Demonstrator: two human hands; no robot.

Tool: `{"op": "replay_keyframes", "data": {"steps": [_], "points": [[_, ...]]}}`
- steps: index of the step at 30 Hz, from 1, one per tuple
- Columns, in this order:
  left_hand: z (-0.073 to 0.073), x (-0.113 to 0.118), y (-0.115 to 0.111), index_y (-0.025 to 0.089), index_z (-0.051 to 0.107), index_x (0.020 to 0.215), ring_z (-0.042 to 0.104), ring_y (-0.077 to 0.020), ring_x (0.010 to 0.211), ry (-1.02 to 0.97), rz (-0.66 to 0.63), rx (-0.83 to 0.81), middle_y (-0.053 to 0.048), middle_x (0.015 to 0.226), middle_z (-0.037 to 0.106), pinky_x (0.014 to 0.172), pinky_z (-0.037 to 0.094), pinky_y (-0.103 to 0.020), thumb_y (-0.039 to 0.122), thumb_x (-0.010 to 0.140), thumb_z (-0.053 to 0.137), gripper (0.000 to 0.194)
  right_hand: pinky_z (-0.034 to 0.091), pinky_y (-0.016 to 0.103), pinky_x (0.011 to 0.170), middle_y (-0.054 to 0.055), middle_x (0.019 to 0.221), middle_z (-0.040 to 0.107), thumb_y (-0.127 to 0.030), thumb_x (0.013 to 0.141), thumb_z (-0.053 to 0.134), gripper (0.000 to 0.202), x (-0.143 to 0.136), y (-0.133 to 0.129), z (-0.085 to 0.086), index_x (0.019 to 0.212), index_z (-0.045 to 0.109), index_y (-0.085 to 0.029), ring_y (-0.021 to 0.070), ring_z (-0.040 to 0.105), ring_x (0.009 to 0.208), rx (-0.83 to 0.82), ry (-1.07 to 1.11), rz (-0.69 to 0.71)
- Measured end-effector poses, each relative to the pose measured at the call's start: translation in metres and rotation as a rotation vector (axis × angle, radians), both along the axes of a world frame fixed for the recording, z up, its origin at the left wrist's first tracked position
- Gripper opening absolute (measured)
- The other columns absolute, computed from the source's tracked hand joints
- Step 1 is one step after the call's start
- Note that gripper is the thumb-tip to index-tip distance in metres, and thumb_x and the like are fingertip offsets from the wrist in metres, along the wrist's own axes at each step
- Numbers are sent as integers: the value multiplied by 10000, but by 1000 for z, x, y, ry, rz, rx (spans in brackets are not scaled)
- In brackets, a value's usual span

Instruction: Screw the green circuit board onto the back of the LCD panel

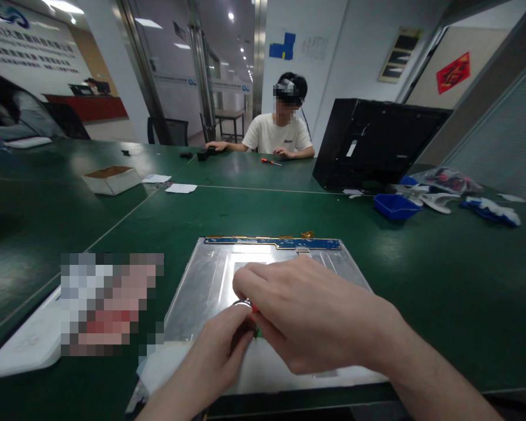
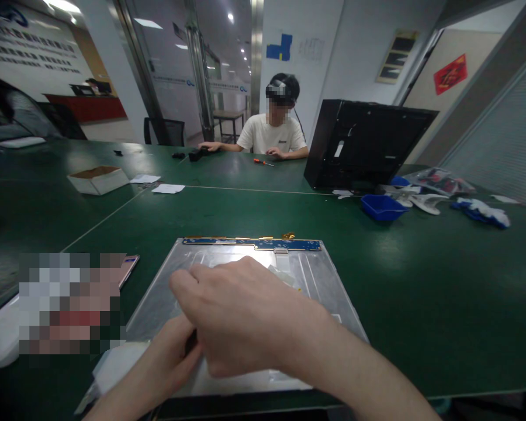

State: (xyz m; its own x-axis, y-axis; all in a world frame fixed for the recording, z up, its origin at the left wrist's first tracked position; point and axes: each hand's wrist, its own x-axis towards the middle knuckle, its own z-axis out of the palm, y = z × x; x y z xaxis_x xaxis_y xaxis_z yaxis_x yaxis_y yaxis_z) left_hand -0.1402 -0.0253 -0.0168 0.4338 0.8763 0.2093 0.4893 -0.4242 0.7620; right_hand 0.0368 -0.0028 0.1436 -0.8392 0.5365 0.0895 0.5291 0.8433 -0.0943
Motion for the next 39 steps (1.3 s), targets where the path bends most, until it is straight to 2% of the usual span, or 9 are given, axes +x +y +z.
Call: {"op": "replay_keyframes", "data": {"steps": [4,8,14,20,25,27,31,34,39], "points": [[-1,0,0,185,563,812,625,-187,740,7,1,11,-28,805,668,661,451,-270,96,846,434,160,164,294,461,-8,766,623,-211,884,522,61,0,1,-3,926,482,-191,126,474,554,65,-3,-38],[0,0,1,191,558,796,620,-189,740,-9,1,27,-22,778,659,664,455,-270,103,843,440,154,172,298,488,-13,727,635,-295,908,524,113,0,4,-6,851,491,-203,134,507,579,66,-12,-68],[1,1,-1,177,563,856,599,-177,694,-2,-7,6,-25,793,663,636,441,-263,126,858,436,136,219,287,445,7,805,599,-217,815,530,91,2,4,-1,880,481,-177,126,455,570,10,6,17],[-2,-1,0,185,574,870,607,-184,717,14,-12,-7,-28,806,666,652,444,-272,123,858,446,142,216,285,441,-13,790,615,-190,848,521,64,0,5,-2,883,468,-189,125,477,567,30,3,23],[-2,0,3,192,596,930,627,-201,772,1,-26,11,-39,855,679,677,461,-285,121,850,458,174,192,298,471,-13,730,642,-306,902,530,121,0,9,-6,857,482,-205,145,527,578,73,0,-74],[-3,0,3,190,596,921,632,-201,781,-6,-32,13,-41,865,682,680,463,-284,117,851,454,175,199,299,476,-10,741,643,-332,906,530,145,1,10,-7,854,489,-202,148,535,593,68,7,-67],[-5,0,3,180,574,858,624,-192,732,-9,-12,33,-34,814,674,663,457,-279,119,843,452,137,233,300,473,8,849,628,-233,860,540,75,2,8,-6,891,492,-183,140,527,631,42,28,1],[-6,0,3,178,554,816,618,-186,709,3,10,19,-27,790,667,644,449,-271,118,834,458,115,245,296,462,6,879,613,-169,825,550,99,2,6,-4,902,489,-180,132,517,643,17,10,34],[-5,0,3,192,580,849,622,-191,737,3,1,32,-25,810,673,659,456,-276,114,843,461,142,220,301,470,-4,852,629,-196,868,558,79,1,5,-5,917,497,-190,129,515,623,41,-1,24]]}}
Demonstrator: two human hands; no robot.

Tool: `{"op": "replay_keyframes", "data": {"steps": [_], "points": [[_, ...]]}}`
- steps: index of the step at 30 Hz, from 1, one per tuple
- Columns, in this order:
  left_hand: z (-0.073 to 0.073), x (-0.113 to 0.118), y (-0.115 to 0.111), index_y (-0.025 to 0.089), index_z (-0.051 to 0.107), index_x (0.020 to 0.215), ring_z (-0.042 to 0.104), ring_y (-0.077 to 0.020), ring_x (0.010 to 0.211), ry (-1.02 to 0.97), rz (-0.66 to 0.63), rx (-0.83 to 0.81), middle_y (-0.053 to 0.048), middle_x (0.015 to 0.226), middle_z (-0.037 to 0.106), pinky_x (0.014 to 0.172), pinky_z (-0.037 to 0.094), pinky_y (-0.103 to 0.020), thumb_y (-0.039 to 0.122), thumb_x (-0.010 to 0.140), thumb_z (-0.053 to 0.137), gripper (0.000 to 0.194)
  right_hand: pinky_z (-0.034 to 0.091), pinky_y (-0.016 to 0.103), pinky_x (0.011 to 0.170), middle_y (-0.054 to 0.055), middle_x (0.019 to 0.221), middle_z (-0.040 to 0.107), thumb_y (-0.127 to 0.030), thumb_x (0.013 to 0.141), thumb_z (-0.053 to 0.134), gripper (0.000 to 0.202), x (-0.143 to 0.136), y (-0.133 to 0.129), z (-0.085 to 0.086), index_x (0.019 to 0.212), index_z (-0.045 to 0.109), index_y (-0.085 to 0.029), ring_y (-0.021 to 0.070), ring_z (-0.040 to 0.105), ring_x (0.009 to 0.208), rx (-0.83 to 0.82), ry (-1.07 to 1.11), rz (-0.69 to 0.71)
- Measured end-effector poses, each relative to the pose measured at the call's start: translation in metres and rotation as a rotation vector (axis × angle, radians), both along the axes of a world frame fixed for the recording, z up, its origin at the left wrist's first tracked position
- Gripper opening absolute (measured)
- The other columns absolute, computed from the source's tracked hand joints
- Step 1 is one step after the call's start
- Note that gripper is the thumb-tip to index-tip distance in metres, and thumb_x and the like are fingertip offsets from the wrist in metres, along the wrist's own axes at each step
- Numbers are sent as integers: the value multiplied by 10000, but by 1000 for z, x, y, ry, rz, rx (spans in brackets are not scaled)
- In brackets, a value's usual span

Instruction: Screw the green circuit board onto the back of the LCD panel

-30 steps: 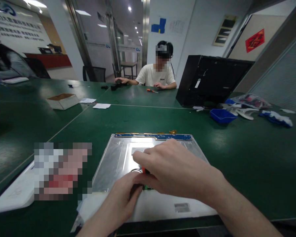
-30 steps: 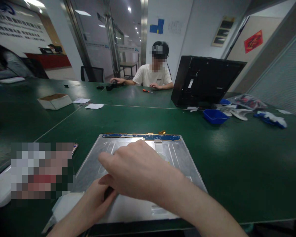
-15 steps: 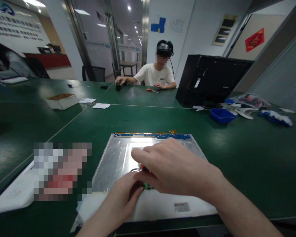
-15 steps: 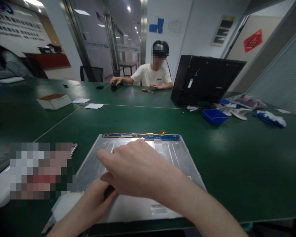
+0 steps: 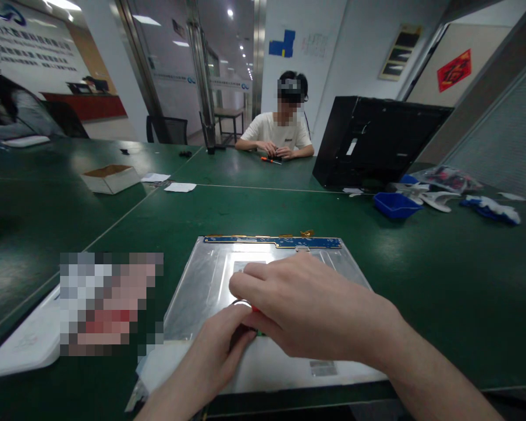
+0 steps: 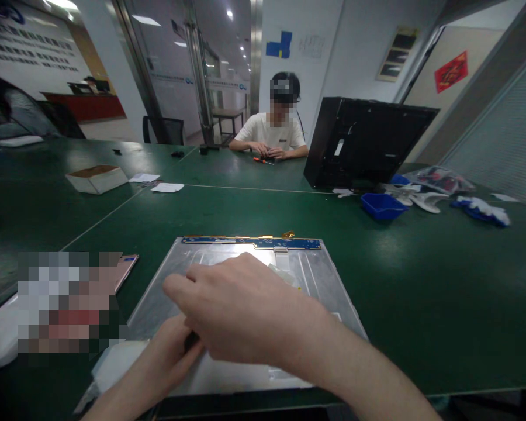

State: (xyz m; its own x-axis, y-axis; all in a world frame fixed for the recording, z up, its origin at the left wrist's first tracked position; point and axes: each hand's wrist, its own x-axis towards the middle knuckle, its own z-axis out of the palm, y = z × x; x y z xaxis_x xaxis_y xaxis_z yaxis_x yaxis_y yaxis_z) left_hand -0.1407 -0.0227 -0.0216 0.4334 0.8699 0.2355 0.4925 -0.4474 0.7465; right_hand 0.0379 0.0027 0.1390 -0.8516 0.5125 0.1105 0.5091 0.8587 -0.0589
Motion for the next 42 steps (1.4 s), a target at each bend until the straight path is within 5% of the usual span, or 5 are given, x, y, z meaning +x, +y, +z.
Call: {"op": "replay_keyframes", "data": {"steps": [14,21,29,37,42], "points": [[1,0,0,204,588,878,623,-183,728,-13,9,2,-11,809,676,667,464,-266,109,843,451,170,199,285,454,-7,843,618,-169,848,533,146,0,-3,1,966,451,-194,119,497,595,-21,25,12],[1,0,1,203,609,932,634,-207,756,-7,-23,-6,-31,825,683,658,465,-279,131,861,458,182,197,307,481,3,771,642,-260,894,525,78,-2,1,-1,918,482,-200,149,545,618,38,-10,-87],[4,1,-1,195,589,867,605,-189,669,6,4,-20,-14,743,659,635,457,-275,140,836,448,155,191,282,433,-6,811,592,-180,804,536,149,-1,-3,4,933,462,-188,115,444,546,-32,-3,4],[2,-1,0,199,592,887,627,-198,733,8,-14,-8,-20,802,673,660,460,-275,121,849,453,163,191,304,490,7,767,641,-238,893,516,53,-2,2,-2,885,491,-191,135,531,616,17,-7,-70],[0,0,-1,184,569,851,613,-192,708,20,1,-41,-25,772,660,645,448,-275,145,856,456,119,225,299,465,14,836,620,-209,825,535,73,-1,1,2,880,494,-183,128,510,620,-28,-4,-23]]}}
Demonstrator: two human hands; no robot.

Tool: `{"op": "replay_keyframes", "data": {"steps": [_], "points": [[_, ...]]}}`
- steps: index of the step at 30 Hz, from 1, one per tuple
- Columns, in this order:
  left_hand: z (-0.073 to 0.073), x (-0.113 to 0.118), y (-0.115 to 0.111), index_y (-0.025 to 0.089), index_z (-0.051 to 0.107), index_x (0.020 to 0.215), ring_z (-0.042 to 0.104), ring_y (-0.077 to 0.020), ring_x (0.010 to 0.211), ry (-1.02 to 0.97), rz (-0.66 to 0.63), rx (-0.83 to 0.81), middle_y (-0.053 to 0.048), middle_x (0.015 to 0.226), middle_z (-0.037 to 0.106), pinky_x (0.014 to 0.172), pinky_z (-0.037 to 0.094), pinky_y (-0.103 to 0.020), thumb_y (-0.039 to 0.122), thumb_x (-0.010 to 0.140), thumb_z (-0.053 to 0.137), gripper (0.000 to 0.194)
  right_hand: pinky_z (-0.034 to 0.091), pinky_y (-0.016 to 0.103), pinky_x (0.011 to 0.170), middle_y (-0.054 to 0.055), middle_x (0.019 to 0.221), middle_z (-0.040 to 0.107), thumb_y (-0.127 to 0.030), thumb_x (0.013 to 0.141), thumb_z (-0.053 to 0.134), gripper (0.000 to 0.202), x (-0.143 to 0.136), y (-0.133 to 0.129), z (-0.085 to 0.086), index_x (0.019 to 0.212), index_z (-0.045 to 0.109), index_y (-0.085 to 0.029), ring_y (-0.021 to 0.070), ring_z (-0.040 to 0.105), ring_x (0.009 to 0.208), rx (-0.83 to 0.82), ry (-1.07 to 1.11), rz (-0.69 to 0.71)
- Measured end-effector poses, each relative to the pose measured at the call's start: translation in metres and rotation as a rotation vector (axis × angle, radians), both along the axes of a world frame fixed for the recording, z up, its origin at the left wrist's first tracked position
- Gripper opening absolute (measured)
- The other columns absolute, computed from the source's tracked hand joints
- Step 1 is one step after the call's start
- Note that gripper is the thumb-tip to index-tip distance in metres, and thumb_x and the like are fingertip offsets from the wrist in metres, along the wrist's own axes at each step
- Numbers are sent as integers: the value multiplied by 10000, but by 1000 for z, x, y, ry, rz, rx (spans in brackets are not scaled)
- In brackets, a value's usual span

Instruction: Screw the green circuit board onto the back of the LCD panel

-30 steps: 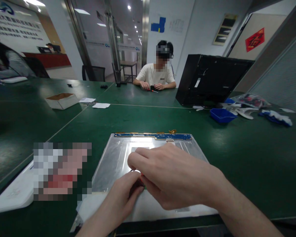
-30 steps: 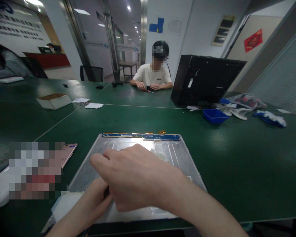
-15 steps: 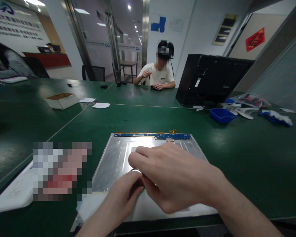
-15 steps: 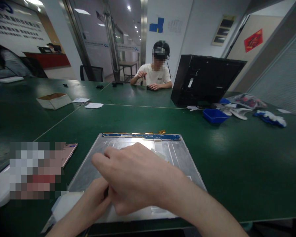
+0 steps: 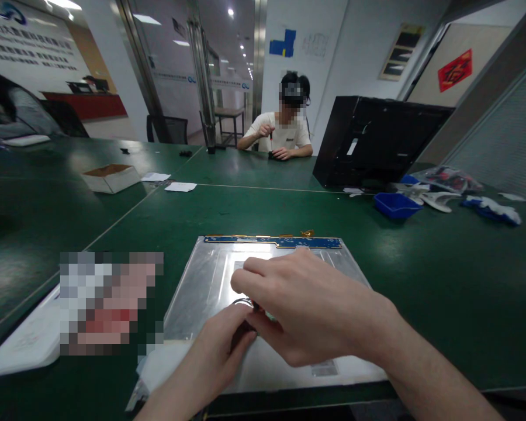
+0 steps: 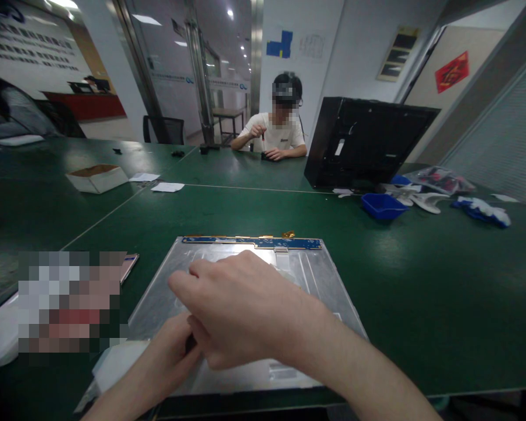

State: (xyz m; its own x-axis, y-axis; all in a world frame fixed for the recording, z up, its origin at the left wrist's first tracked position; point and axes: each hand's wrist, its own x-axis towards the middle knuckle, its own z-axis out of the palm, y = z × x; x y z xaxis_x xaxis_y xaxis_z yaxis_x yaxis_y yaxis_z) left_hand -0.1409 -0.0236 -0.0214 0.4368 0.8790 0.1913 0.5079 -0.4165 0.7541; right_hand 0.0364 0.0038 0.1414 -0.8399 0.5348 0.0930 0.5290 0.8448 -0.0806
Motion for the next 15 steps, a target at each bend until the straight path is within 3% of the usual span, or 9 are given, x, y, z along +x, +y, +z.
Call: {"op": "replay_keyframes", "data": {"steps": [4,8,13,15], "points": [[0,0,-1,185,564,842,601,-189,704,-1,15,0,-25,790,665,645,443,-278,142,829,466,108,236,290,436,2,836,602,-194,795,562,132,-1,-3,4,906,493,-178,116,476,585,-46,-16,36],[2,1,0,191,584,862,617,-200,723,-22,5,12,-28,783,666,658,459,-284,120,822,466,143,216,297,457,4,824,626,-192,846,561,84,-1,-2,2,904,501,-183,121,504,599,-4,-31,3],[2,0,1,200,592,893,625,-203,752,-21,-13,25,-28,814,672,680,469,-291,129,846,469,149,185,299,490,-1,746,647,-327,903,553,145,0,2,-3,863,510,-194,132,526,598,37,-10,-49],[1,0,1,192,586,885,623,-199,746,-21,-7,25,-32,828,673,667,464,-286,137,854,460,141,192,297,492,3,768,645,-305,891,548,123,1,2,-3,860,510,-193,133,526,614,21,1,-35]]}}
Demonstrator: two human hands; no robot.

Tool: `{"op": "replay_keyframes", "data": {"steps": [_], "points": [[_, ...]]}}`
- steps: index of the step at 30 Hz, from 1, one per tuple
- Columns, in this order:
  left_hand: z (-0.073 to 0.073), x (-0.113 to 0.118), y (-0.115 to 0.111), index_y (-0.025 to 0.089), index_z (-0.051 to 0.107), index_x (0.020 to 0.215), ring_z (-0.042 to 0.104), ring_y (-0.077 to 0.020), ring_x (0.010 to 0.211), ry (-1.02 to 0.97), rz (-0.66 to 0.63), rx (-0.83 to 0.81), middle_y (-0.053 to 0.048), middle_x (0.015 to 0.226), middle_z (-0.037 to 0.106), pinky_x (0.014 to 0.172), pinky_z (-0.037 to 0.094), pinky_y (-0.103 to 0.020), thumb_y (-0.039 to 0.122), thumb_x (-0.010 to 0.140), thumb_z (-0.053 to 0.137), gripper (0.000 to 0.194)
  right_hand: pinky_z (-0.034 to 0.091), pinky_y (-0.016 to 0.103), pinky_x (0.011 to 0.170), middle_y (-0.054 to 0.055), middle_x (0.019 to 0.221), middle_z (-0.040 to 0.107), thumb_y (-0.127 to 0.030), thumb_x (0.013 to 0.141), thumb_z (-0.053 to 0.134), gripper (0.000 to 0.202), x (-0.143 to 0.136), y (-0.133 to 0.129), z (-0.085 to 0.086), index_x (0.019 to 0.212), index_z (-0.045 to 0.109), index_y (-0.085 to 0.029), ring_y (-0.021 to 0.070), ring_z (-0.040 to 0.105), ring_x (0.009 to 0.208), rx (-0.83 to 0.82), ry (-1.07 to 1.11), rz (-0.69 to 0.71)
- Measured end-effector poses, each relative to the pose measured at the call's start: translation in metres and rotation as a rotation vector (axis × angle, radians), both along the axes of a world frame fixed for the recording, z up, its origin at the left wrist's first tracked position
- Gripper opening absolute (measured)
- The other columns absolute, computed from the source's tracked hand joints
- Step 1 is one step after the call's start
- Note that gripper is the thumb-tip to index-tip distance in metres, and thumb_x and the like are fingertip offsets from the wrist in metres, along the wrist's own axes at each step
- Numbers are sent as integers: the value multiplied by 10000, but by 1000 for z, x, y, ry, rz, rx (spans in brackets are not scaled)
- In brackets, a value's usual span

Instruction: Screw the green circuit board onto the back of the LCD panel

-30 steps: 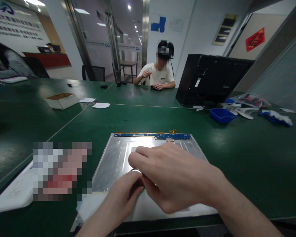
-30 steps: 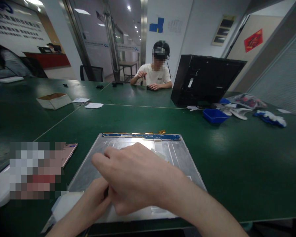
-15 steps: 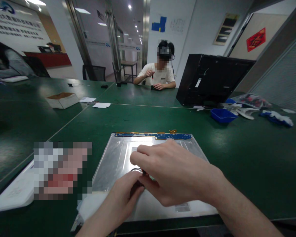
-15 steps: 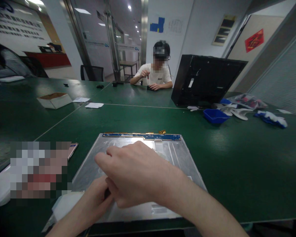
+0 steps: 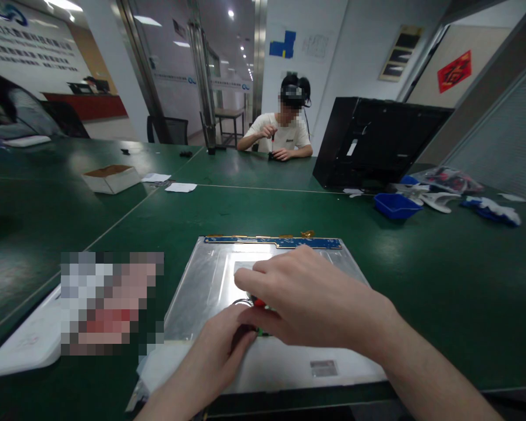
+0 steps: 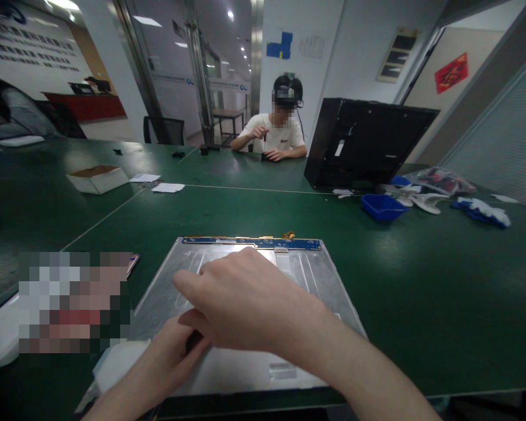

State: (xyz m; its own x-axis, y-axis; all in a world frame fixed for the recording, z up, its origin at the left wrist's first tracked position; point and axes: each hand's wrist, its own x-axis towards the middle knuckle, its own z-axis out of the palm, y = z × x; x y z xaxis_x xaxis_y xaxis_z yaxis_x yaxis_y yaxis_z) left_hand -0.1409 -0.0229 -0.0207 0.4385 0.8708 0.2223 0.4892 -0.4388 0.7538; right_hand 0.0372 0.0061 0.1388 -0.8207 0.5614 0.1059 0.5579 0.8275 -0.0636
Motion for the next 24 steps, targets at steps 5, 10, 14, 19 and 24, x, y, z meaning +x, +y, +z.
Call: {"op": "replay_keyframes", "data": {"steps": [5,10,14,19,24], "points": [[0,1,-1,174,570,845,609,-191,708,18,19,-26,-36,806,672,638,449,-278,152,849,462,111,219,290,463,6,830,612,-209,807,550,100,0,-3,6,887,496,-183,123,489,606,-61,-13,55],[3,1,-1,187,583,836,625,-191,728,-11,9,-13,-29,821,679,642,455,-269,119,844,467,135,224,293,478,3,822,628,-187,839,564,73,0,-2,4,872,499,-183,124,521,639,-35,-25,47],[4,1,-1,198,595,826,635,-196,742,-15,-3,6,-26,814,685,665,467,-275,102,847,460,167,193,299,493,-7,742,632,-306,903,555,131,1,1,-1,851,516,-192,126,516,605,15,-4,6],[3,1,-2,192,593,858,625,-201,748,-14,7,-7,-32,804,674,669,469,-282,119,853,437,172,217,299,499,1,797,629,-252,874,555,77,1,1,0,852,514,-189,134,519,641,-7,11,32],[6,1,-2,176,559,817,611,-190,721,7,1,-11,-39,815,671,631,441,-273,130,860,433,141,255,287,486,11,839,610,-188,837,530,55,1,-2,6,881,499,-179,130,506,640,-83,0,73]]}}
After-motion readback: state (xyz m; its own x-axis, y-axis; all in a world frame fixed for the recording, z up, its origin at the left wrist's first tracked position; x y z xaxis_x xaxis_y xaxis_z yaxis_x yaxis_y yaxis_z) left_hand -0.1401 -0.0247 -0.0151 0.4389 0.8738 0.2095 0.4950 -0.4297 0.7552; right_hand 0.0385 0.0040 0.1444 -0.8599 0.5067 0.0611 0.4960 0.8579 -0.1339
